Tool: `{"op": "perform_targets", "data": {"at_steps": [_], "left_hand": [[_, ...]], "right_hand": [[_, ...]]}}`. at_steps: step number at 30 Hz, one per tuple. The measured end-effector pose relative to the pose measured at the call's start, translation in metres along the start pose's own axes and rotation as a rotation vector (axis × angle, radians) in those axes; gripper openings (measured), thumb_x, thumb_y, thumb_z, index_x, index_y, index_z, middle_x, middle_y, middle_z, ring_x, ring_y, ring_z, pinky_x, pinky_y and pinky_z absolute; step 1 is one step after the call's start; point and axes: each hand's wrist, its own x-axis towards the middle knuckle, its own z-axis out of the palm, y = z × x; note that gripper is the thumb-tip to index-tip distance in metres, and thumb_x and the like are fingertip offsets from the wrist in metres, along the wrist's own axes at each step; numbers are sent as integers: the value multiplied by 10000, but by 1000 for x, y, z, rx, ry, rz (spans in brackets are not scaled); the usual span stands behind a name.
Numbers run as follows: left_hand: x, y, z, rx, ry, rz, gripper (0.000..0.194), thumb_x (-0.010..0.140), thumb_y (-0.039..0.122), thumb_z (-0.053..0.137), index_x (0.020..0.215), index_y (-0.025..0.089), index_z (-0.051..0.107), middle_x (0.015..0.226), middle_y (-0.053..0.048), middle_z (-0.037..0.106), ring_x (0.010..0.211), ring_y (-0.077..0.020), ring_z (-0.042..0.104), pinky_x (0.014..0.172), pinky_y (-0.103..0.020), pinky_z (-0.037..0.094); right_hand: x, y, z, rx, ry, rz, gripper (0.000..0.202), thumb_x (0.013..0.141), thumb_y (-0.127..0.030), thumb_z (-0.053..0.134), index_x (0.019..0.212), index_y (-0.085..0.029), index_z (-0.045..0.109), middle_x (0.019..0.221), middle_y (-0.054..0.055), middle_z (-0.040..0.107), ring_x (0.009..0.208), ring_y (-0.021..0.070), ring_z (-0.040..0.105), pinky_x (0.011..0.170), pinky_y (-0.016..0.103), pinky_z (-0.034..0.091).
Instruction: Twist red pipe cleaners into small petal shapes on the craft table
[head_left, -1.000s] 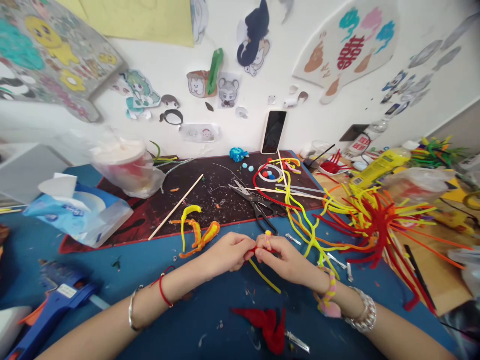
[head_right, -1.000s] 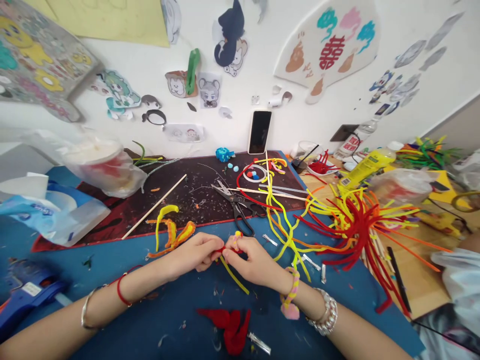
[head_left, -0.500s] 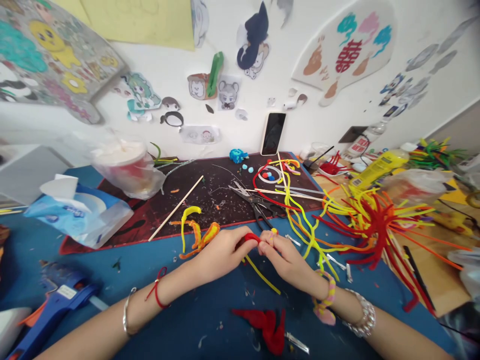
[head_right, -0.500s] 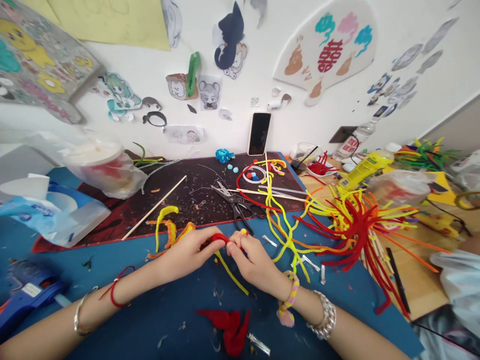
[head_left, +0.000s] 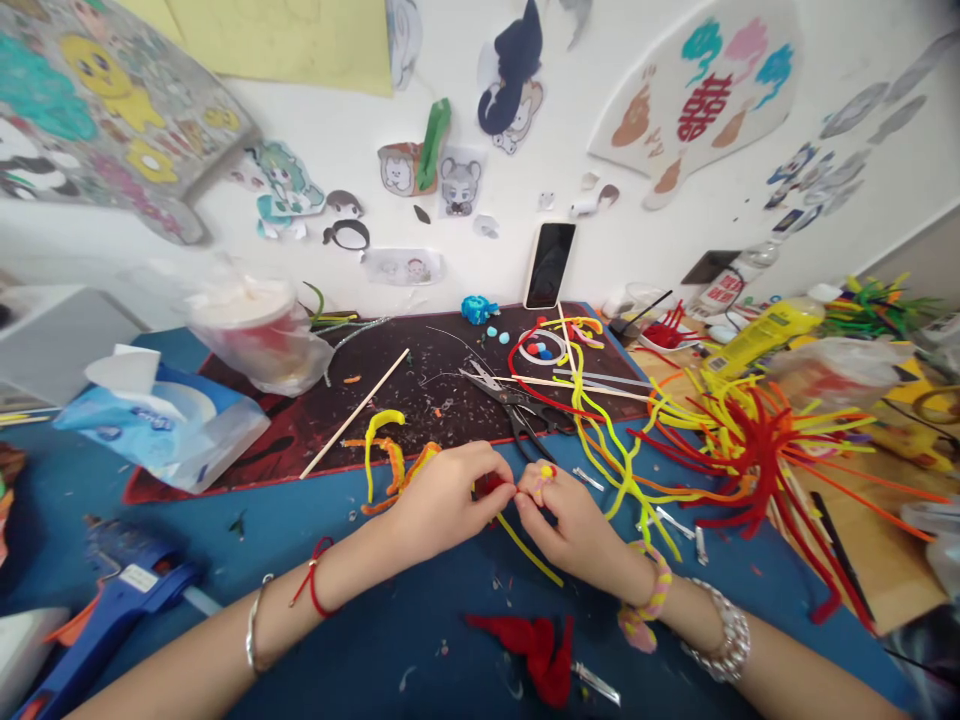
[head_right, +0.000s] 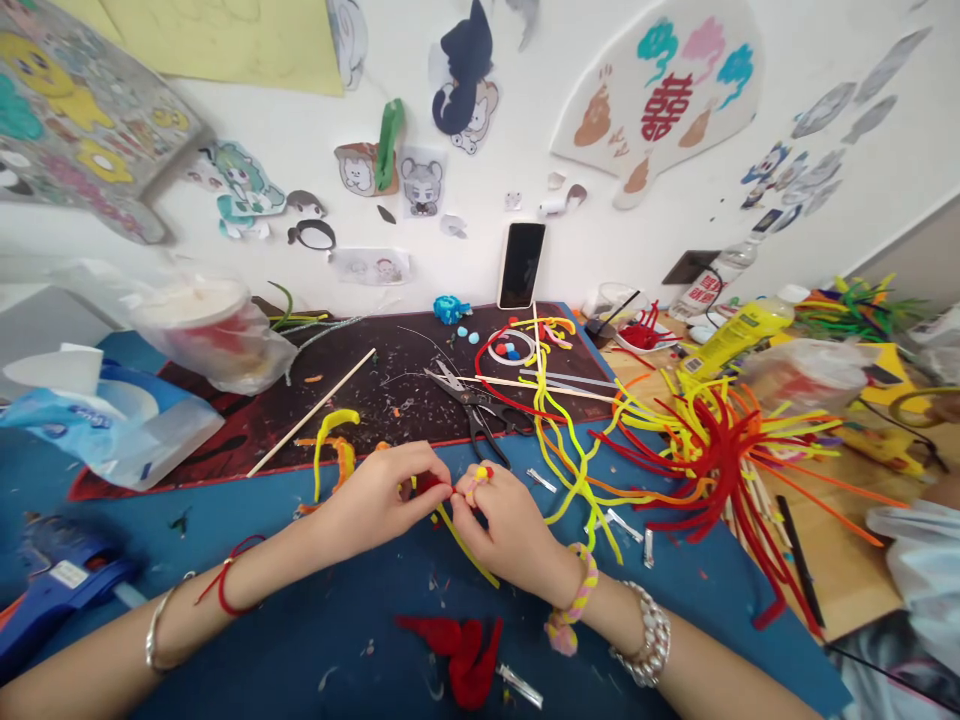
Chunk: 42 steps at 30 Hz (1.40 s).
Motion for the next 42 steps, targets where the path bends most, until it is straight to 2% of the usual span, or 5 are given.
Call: {"op": "perform_targets", "data": {"at_steps": [8, 15, 30, 37, 42], "left_hand": [[4, -4, 3, -602, -283, -418, 196, 765, 314, 495, 728, 134, 562, 551, 37, 468, 492, -74, 428, 444, -177, 338], [5, -9, 6, -427, -39, -282, 197, 780, 343, 501, 768, 153, 549, 622, 30, 512, 520, -74, 449, 467, -177, 361], [-6, -1, -2, -128, -55, 106, 226, 823, 262, 466, 629, 148, 477, 593, 23, 471, 543, -82, 400, 518, -206, 319], [-1, -3, -4, -506, -210, -104, 216, 847, 299, 421, 739, 140, 520, 588, 22, 503, 515, -73, 468, 492, -183, 366], [1, -2, -3, -247, -91, -119, 183, 823, 245, 431, 704, 149, 530, 563, 29, 496, 517, -79, 451, 492, -189, 345]], "right_hand": [[1, 0, -3, -347, 60, -224, 166, 780, -155, 434, 620, -198, 434, 637, 35, 502, 640, 175, 398, 601, 324, 316], [0, 3, -1, -70, 173, 21, 229, 819, -151, 395, 617, -213, 307, 646, 19, 470, 651, 162, 406, 647, 324, 355], [3, -2, -7, 424, -118, 272, 314, 839, -214, 331, 526, -188, 345, 520, -39, 386, 511, 100, 353, 596, 255, 332], [3, 4, -10, 460, -84, 318, 336, 845, -244, 342, 522, -177, 404, 531, -36, 406, 542, 102, 369, 612, 253, 321], [3, 4, -6, 360, -32, 286, 314, 844, -227, 357, 536, -182, 399, 535, -28, 414, 539, 108, 380, 589, 259, 327]]}}
